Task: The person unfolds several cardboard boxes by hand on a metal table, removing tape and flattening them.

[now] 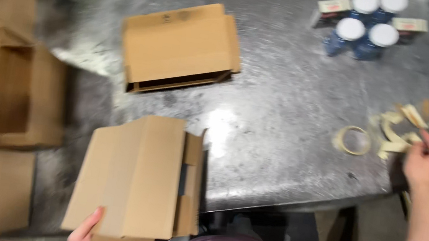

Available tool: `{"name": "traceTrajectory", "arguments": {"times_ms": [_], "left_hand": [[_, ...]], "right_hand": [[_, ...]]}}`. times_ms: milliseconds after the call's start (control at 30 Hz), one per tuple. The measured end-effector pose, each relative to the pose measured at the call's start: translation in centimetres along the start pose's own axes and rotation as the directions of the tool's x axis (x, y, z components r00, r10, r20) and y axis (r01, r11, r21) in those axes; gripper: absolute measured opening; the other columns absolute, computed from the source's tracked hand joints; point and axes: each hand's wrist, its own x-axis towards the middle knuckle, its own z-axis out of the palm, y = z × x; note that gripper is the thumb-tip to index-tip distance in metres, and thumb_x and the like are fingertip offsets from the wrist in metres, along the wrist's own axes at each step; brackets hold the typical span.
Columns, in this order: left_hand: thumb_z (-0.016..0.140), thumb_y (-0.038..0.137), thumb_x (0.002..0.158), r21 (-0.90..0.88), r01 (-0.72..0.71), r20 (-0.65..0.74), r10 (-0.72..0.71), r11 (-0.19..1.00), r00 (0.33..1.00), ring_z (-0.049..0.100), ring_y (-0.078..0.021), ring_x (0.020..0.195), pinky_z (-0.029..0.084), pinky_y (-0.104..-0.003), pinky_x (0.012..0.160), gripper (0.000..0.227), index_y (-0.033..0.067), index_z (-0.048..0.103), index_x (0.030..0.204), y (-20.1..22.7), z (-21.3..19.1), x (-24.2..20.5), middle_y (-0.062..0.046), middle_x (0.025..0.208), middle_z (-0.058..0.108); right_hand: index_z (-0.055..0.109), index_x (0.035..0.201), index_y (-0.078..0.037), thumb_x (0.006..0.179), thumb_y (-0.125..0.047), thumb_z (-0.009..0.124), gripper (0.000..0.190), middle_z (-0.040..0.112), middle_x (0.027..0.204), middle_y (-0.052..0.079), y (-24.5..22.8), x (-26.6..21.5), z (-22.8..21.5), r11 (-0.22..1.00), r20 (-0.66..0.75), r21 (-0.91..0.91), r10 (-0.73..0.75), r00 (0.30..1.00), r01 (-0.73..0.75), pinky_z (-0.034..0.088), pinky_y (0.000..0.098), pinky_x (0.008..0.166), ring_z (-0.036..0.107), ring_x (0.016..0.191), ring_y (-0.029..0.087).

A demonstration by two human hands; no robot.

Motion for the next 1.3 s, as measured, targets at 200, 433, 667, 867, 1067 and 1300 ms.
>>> {"name": "traceTrajectory", "arguments": {"times_ms": [200,433,667,867,1067,1300], "left_hand": [[0.058,0.037,0.115,-0.112,0.086,0.366,-0.039,0.990,0.930,0.079,-0.0481,0.112,0.063,-0.056,0.099,0.053,-0.0102,0.077,0.129,1.1,3.0,0.8,-0.031,0.123,0.082],[0.080,0.015,0.092,0.112,-0.369,0.299,0.323,0.923,0.898,0.068,-0.0312,0.153,0.046,-0.046,0.137,0.067,-0.0040,0.070,0.155,1.0,8.6,-3.1,-0.020,0.164,0.074],[0.080,0.020,0.097,0.257,-0.344,0.380,0.233,0.903,0.895,0.070,-0.0261,0.153,0.050,-0.041,0.134,0.063,0.0071,0.070,0.158,1.6,8.7,-5.1,-0.010,0.163,0.077],[0.086,0.045,0.091,0.580,-0.316,0.296,0.167,0.751,0.940,0.062,-0.0109,0.159,0.035,-0.028,0.140,0.074,0.0187,0.074,0.158,4.0,9.1,-6.3,0.003,0.170,0.072],[0.080,0.068,0.088,0.839,-0.146,0.244,-0.124,0.524,0.962,0.063,-0.0005,0.155,0.038,-0.019,0.135,0.073,0.0240,0.084,0.146,6.6,10.8,-9.0,0.010,0.162,0.076],[0.077,0.039,0.101,0.399,-0.542,0.550,0.280,0.740,0.787,0.066,-0.0179,0.156,0.045,-0.034,0.136,0.061,0.0110,0.071,0.156,4.6,10.6,-3.7,-0.003,0.163,0.075]], "right_hand": [[0.077,0.153,-0.008,0.141,-0.012,0.072,0.014,0.061,0.114,0.003,-4.3,0.0,2.5,0.944,-0.017,0.297,0.157,0.987,-0.145,0.048,0.0337,0.091,0.057,0.099,0.016],[0.080,0.139,-0.014,0.111,-0.022,0.069,0.032,0.087,0.112,0.010,-53.4,-10.1,-9.5,0.796,0.747,0.348,0.084,0.659,-0.496,0.068,0.0417,0.082,0.083,0.072,0.026],[0.078,0.142,-0.008,0.106,-0.035,0.069,0.046,0.087,0.124,0.005,-61.7,-15.6,-6.1,0.603,0.904,0.379,-0.081,0.419,-0.702,0.058,0.0325,0.090,0.076,0.108,0.016],[0.078,0.123,0.000,0.106,-0.026,0.074,0.031,0.084,0.121,0.013,-60.5,-15.7,-5.2,0.173,0.930,0.347,-0.193,0.314,-0.922,0.054,0.0378,0.099,0.076,0.109,0.025],[0.068,0.156,-0.008,0.104,-0.088,0.048,0.098,0.079,0.141,0.020,-57.4,-16.0,-3.5,-0.095,0.926,0.133,-0.343,0.158,-0.986,0.060,0.0616,0.106,0.076,0.125,0.041],[0.044,0.176,-0.003,0.086,-0.083,0.021,0.123,0.063,0.175,0.021,-58.0,-16.8,-3.9,0.325,0.949,0.300,-0.194,0.247,-0.897,0.051,0.0548,0.126,0.062,0.157,0.036]]}}
